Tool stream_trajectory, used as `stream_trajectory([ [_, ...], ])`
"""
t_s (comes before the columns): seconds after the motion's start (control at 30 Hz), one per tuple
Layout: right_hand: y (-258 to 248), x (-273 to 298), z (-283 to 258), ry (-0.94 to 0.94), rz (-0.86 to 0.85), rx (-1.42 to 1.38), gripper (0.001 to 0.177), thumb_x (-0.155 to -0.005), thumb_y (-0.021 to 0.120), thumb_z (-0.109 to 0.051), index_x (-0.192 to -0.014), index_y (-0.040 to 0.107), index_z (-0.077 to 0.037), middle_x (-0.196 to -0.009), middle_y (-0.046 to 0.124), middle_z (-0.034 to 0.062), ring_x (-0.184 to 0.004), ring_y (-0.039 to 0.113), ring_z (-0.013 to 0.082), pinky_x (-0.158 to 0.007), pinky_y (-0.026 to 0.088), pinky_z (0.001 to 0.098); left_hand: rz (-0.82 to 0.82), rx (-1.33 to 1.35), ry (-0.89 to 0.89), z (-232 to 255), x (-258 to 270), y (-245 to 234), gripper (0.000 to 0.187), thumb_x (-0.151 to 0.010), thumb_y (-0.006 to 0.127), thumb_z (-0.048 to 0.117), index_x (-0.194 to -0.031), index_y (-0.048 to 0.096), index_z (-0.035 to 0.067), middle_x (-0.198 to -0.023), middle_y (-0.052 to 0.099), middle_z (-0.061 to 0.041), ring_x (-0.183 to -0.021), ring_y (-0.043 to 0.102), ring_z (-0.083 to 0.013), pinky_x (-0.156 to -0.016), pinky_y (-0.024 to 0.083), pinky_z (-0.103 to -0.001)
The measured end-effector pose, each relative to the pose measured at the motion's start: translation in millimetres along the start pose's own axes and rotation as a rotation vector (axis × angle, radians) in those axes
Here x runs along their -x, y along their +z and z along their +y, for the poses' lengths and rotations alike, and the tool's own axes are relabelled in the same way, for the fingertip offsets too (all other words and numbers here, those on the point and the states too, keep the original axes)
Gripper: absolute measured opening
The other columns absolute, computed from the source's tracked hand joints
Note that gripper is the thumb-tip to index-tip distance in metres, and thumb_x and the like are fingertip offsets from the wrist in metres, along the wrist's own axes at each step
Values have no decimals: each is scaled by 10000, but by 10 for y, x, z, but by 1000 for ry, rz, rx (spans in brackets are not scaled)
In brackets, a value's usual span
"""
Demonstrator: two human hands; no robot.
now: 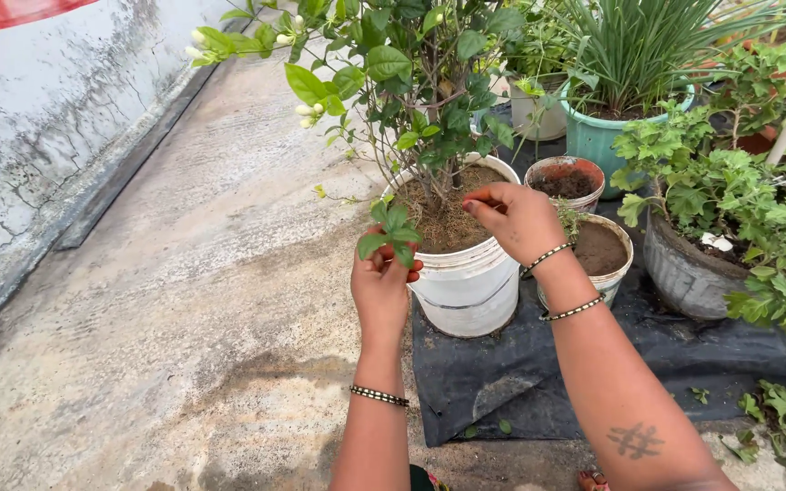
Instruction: The recorder uses their hands to prune dead leaves and check the health of several potted plants on a balcony.
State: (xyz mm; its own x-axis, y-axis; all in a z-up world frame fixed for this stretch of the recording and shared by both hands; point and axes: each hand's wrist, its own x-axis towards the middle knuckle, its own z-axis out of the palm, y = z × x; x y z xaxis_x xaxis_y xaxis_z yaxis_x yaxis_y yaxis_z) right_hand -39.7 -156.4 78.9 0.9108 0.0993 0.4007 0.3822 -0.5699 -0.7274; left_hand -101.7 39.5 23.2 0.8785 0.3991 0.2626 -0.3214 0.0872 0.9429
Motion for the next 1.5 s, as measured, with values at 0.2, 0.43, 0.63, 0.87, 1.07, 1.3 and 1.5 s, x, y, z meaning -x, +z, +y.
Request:
stream_trajectory([
  [0.2,128,284,-255,-97,-238,-394,249,-966,662,-208,-1117,762,-37,-821,733,-7,-738,647,43,-660,538,236,-99,174,220,-315,126,-67,409,-956,570,-23,-1359,587,41,-1207,706,-17,-1074,679,-99,-936,542,-243],
  [0.43,247,367,-228,-93,-408,-459,196,-938,711,-178,-1037,754,-14,-805,712,-17,-722,595,29,-639,510,239,-133,-81,343,-431,47,-41,294,-941,634,-26,-1225,693,23,-1115,743,-31,-1017,680,-96,-900,551,-257],
  [0.63,93,164,59,-16,-526,-593,190,-905,757,-143,-1029,751,0,-837,718,-5,-752,617,42,-667,524,240,-124,-415,423,-58,57,176,208,-930,722,38,-1131,747,84,-1029,754,-72,-922,713,-176,-822,567,-300],
  [0.87,-146,-59,358,-46,-428,-164,216,-825,774,-162,-1019,771,-67,-811,775,10,-744,663,67,-684,544,282,-130,-697,602,-120,-109,427,263,-922,711,92,-1176,754,147,-1130,766,-70,-1037,691,-261,-898,543,-345],
  [1.07,-225,-190,672,-46,-417,-4,212,-839,767,-239,-915,769,-42,-733,746,74,-664,675,155,-648,530,337,-301,-45,195,-524,-246,637,280,-987,683,136,-1252,721,53,-1190,734,-33,-1073,668,-130,-938,537,-294],
  [1.3,-14,-215,907,-32,-327,140,256,-820,785,-282,-992,790,-94,-800,752,68,-723,710,182,-701,549,354,-213,208,3,-1039,-437,769,221,-950,701,54,-1157,750,-7,-1095,767,-47,-973,703,-102,-865,570,-266],
  [1.5,60,-151,902,-195,-229,-8,361,-772,814,-274,-1073,727,-95,-886,755,81,-799,739,213,-727,566,351,-132,254,49,-1232,-462,836,135,-945,668,-45,-1057,737,-15,-1012,748,-59,-924,698,-112,-854,567,-251],
])
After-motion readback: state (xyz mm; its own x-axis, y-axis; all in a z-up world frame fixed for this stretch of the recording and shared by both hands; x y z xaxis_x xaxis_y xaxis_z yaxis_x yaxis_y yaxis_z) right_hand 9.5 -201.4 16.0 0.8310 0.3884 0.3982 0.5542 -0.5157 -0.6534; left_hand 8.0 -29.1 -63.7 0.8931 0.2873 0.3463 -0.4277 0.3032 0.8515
